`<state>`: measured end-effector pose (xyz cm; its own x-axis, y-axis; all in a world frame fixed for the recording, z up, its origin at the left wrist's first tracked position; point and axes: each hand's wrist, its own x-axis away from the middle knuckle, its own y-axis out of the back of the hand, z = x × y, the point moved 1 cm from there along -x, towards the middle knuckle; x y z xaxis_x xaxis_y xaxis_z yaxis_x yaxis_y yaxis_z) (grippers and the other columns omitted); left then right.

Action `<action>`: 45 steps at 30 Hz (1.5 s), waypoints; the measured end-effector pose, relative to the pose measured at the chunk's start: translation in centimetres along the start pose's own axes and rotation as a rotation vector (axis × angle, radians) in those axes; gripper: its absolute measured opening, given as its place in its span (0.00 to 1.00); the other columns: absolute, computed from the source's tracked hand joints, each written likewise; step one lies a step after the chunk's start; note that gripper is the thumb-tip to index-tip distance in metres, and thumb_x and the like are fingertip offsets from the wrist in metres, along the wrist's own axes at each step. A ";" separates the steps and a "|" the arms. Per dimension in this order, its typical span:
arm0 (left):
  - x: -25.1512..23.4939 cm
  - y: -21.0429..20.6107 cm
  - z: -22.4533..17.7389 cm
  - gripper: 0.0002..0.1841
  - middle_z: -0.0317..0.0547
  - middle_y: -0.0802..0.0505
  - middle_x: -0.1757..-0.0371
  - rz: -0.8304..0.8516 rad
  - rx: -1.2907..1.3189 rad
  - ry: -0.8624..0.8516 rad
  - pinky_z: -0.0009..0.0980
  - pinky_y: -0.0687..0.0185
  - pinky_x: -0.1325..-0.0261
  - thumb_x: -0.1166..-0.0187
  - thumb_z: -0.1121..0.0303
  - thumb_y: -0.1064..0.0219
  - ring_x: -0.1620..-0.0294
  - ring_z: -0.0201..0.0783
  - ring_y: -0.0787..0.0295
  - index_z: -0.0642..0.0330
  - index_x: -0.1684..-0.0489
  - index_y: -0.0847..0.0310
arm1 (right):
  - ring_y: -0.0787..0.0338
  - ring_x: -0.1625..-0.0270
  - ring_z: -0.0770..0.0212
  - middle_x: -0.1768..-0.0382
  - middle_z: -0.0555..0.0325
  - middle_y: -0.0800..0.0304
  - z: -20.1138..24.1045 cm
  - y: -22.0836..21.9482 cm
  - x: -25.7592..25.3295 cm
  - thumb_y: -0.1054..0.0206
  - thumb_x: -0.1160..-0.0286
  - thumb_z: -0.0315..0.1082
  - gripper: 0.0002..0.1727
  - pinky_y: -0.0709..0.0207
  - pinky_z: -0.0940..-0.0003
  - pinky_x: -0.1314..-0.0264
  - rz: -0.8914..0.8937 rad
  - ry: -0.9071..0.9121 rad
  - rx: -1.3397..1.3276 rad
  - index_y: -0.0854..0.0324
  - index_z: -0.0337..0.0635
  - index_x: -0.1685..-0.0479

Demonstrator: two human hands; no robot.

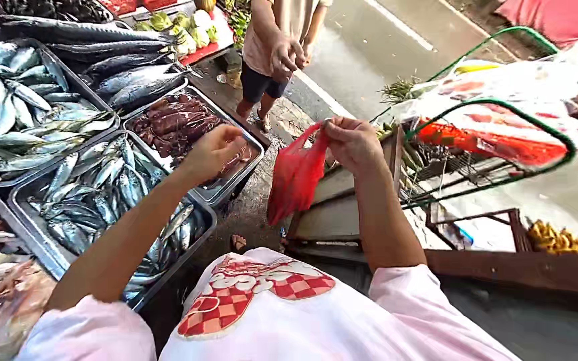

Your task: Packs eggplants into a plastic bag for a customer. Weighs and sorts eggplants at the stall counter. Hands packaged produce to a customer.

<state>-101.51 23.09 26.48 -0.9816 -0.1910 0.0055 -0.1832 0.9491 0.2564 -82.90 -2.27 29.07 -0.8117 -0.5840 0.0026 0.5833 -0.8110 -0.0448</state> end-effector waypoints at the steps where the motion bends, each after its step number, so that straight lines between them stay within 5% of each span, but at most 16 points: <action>1: 0.5 0.3 0.4 0.20 0.55 0.13 0.34 -0.057 0.013 0.058 0.44 0.14 0.37 0.10 0.63 0.43 0.41 0.42 0.11 0.66 0.28 0.25 | 0.10 0.67 0.71 0.70 0.65 0.08 0.1 0.7 -2.1 0.39 0.20 0.24 0.08 0.12 0.69 0.55 0.002 -0.009 0.049 0.18 0.43 0.66; 8: 6.7 -1.8 2.2 0.15 0.42 0.07 0.46 -0.364 0.254 0.197 0.36 0.10 0.40 0.13 0.69 0.46 0.50 0.36 0.07 0.65 0.37 0.22 | 0.10 0.66 0.70 0.70 0.62 0.10 -1.8 5.7 -14.5 0.30 0.24 0.27 0.03 0.12 0.67 0.53 -0.004 0.056 0.260 0.16 0.36 0.60; 14: 7.8 -5.3 3.1 0.11 0.36 0.07 0.54 -0.649 0.466 0.295 0.30 0.09 0.47 0.14 0.75 0.50 0.58 0.31 0.07 0.62 0.43 0.23 | 0.11 0.64 0.70 0.67 0.60 0.10 -1.9 5.7 -22.5 0.31 0.25 0.26 0.04 0.14 0.68 0.51 0.049 0.197 0.238 0.16 0.33 0.58; 20: 7.2 -7.4 3.9 0.11 0.38 0.08 0.54 -0.669 0.495 0.394 0.28 0.10 0.48 0.13 0.77 0.49 0.58 0.31 0.08 0.64 0.43 0.23 | 0.10 0.67 0.69 0.68 0.62 0.10 -1.7 4.6 -25.4 0.33 0.22 0.24 0.02 0.12 0.69 0.55 0.044 0.186 0.134 0.18 0.35 0.58; 27: 7.4 -8.7 4.5 0.10 0.39 0.08 0.55 -0.704 0.517 0.427 0.27 0.11 0.50 0.14 0.78 0.48 0.59 0.30 0.08 0.64 0.44 0.22 | 0.15 0.68 0.70 0.62 0.54 0.09 -2.0 2.6 -26.9 0.31 0.21 0.30 0.10 0.18 0.69 0.58 0.224 0.138 0.492 0.13 0.32 0.49; 32: 8.1 -8.9 4.7 0.10 0.39 0.08 0.55 -0.735 0.507 0.445 0.25 0.11 0.51 0.14 0.78 0.47 0.59 0.30 0.09 0.64 0.44 0.22 | 0.07 0.46 0.47 0.51 0.41 0.06 -2.2 2.8 -29.3 0.28 0.26 0.33 0.12 0.20 0.41 0.35 0.211 0.144 0.818 0.09 0.35 0.50; 36: 9.0 -9.2 4.7 0.09 0.39 0.08 0.54 -0.747 0.484 0.468 0.25 0.11 0.51 0.14 0.78 0.46 0.59 0.29 0.09 0.65 0.44 0.22 | 0.23 0.25 0.29 0.34 0.30 0.16 -1.5 3.4 -28.5 0.39 0.21 0.31 0.21 0.40 0.24 0.24 0.075 0.151 1.083 0.20 0.35 0.30; 37: 9.2 -9.4 4.7 0.09 0.40 0.08 0.54 -0.749 0.481 0.479 0.25 0.12 0.51 0.14 0.78 0.45 0.59 0.29 0.09 0.65 0.44 0.22 | 0.27 0.22 0.26 0.32 0.29 0.18 -1.4 3.7 -28.4 0.37 0.23 0.30 0.23 0.45 0.22 0.23 0.017 0.144 1.102 0.22 0.34 0.28; 41: 10.3 -10.0 4.8 0.09 0.41 0.10 0.52 -0.751 0.473 0.539 0.26 0.12 0.50 0.15 0.78 0.43 0.58 0.29 0.09 0.66 0.43 0.22 | 0.18 0.30 0.28 0.34 0.25 0.19 -1.4 5.9 -28.7 0.34 0.27 0.22 0.25 0.27 0.32 0.28 -0.172 0.117 1.037 0.29 0.25 0.29; 45: 11.6 -10.2 4.3 0.09 0.41 0.10 0.52 -0.736 0.465 0.586 0.26 0.12 0.48 0.15 0.77 0.42 0.57 0.29 0.10 0.67 0.43 0.22 | 0.20 0.26 0.30 0.29 0.26 0.20 -2.8 10.9 -28.6 0.35 0.24 0.29 0.29 0.30 0.33 0.23 -0.284 0.124 1.026 0.30 0.29 0.22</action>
<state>-111.23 12.27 19.79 -0.4621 -0.7335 0.4984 -0.8490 0.5283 -0.0096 -53.40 5.68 25.67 -0.8853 -0.4081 -0.2231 0.0708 -0.5924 0.8025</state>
